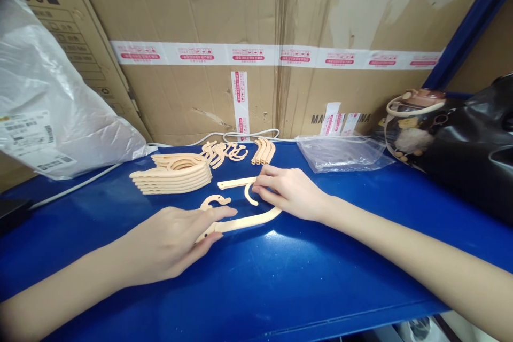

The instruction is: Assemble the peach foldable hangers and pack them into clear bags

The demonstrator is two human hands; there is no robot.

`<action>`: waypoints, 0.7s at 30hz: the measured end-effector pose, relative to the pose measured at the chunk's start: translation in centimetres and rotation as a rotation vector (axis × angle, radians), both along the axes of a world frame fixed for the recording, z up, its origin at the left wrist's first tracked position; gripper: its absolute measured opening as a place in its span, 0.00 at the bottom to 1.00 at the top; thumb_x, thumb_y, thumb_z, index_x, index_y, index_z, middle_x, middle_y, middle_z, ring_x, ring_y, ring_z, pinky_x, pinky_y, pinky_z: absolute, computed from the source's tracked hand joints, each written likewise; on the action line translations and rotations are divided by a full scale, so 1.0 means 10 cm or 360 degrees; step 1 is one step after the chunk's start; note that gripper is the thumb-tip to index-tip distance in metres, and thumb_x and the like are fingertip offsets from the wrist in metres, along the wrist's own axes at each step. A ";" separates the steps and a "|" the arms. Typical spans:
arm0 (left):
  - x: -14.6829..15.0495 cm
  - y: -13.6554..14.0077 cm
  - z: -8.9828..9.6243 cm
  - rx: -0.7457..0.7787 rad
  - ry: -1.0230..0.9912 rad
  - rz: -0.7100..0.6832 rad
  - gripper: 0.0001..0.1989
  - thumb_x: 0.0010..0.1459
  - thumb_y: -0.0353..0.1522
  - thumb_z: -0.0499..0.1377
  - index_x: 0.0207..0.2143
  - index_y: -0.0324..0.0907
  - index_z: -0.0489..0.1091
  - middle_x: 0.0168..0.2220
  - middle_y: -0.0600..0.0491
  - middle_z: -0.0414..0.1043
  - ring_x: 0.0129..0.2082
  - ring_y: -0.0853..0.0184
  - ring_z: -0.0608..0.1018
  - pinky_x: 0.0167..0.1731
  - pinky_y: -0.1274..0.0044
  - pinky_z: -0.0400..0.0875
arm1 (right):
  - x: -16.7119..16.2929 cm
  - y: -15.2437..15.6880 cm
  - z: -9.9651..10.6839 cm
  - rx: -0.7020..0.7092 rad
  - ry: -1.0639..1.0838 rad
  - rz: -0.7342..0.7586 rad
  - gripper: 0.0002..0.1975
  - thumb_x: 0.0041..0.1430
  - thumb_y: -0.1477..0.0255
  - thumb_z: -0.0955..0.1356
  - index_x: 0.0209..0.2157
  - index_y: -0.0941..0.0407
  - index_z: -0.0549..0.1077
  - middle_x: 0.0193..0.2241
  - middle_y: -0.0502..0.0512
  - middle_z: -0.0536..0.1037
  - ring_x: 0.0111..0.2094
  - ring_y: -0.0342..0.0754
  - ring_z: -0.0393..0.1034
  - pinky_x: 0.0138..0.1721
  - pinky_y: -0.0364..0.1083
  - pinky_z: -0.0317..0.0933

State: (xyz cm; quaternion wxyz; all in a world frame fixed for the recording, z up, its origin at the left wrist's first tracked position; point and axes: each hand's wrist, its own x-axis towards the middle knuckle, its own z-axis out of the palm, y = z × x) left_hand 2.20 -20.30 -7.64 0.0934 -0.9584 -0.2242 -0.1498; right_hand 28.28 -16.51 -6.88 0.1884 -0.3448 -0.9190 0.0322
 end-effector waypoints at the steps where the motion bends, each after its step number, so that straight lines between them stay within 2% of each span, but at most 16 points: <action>1: 0.00 0.00 0.00 -0.0003 0.0002 0.0013 0.16 0.67 0.30 0.45 0.56 0.40 0.54 0.39 0.49 0.77 0.32 0.64 0.81 0.24 0.77 0.70 | 0.00 0.00 0.00 0.0006 -0.0010 -0.0008 0.15 0.68 0.68 0.58 0.38 0.57 0.74 0.35 0.53 0.71 0.31 0.42 0.67 0.34 0.42 0.60; 6: 0.00 0.00 0.00 -0.0076 -0.0073 -0.0014 0.15 0.63 0.30 0.49 0.53 0.40 0.57 0.29 0.55 0.75 0.26 0.66 0.78 0.21 0.78 0.66 | -0.01 0.00 0.00 0.0054 -0.0074 -0.0028 0.15 0.68 0.68 0.58 0.38 0.57 0.74 0.35 0.54 0.71 0.30 0.42 0.67 0.33 0.43 0.59; 11: 0.01 -0.03 0.02 -0.0233 -0.0156 -0.0101 0.06 0.54 0.26 0.50 0.35 0.41 0.63 0.25 0.56 0.69 0.23 0.69 0.69 0.23 0.77 0.63 | -0.02 0.00 0.01 0.0021 -0.0070 -0.0049 0.16 0.68 0.68 0.57 0.39 0.58 0.74 0.35 0.54 0.71 0.31 0.43 0.67 0.34 0.42 0.59; 13: 0.03 -0.02 0.05 -0.0222 -0.0131 -0.0119 0.05 0.54 0.24 0.50 0.31 0.41 0.64 0.26 0.54 0.68 0.27 0.67 0.68 0.29 0.76 0.65 | -0.03 0.00 0.01 0.0012 -0.0061 -0.0056 0.17 0.68 0.67 0.57 0.37 0.58 0.74 0.33 0.54 0.71 0.30 0.43 0.67 0.34 0.42 0.58; 15: 0.04 -0.01 0.07 -0.0191 -0.0121 -0.0152 0.07 0.55 0.23 0.50 0.32 0.40 0.66 0.28 0.53 0.68 0.32 0.65 0.68 0.38 0.72 0.65 | -0.03 0.00 0.01 0.0022 -0.0048 -0.0080 0.18 0.69 0.67 0.57 0.35 0.58 0.74 0.31 0.53 0.70 0.29 0.43 0.66 0.33 0.42 0.57; 18: 0.04 0.01 0.09 -0.0161 -0.0131 -0.0170 0.10 0.58 0.22 0.50 0.36 0.40 0.69 0.33 0.51 0.69 0.42 0.63 0.69 0.51 0.66 0.59 | -0.03 0.01 0.01 0.0009 -0.0016 -0.0140 0.18 0.68 0.65 0.57 0.35 0.58 0.74 0.29 0.52 0.69 0.29 0.43 0.65 0.32 0.43 0.56; 21: 0.03 0.04 0.09 -0.0179 -0.0129 -0.0182 0.11 0.60 0.22 0.49 0.38 0.40 0.69 0.36 0.52 0.71 0.49 0.62 0.67 0.57 0.65 0.52 | -0.03 0.02 0.00 -0.0035 0.0007 -0.0163 0.18 0.68 0.65 0.57 0.36 0.57 0.75 0.29 0.53 0.70 0.30 0.44 0.66 0.33 0.43 0.56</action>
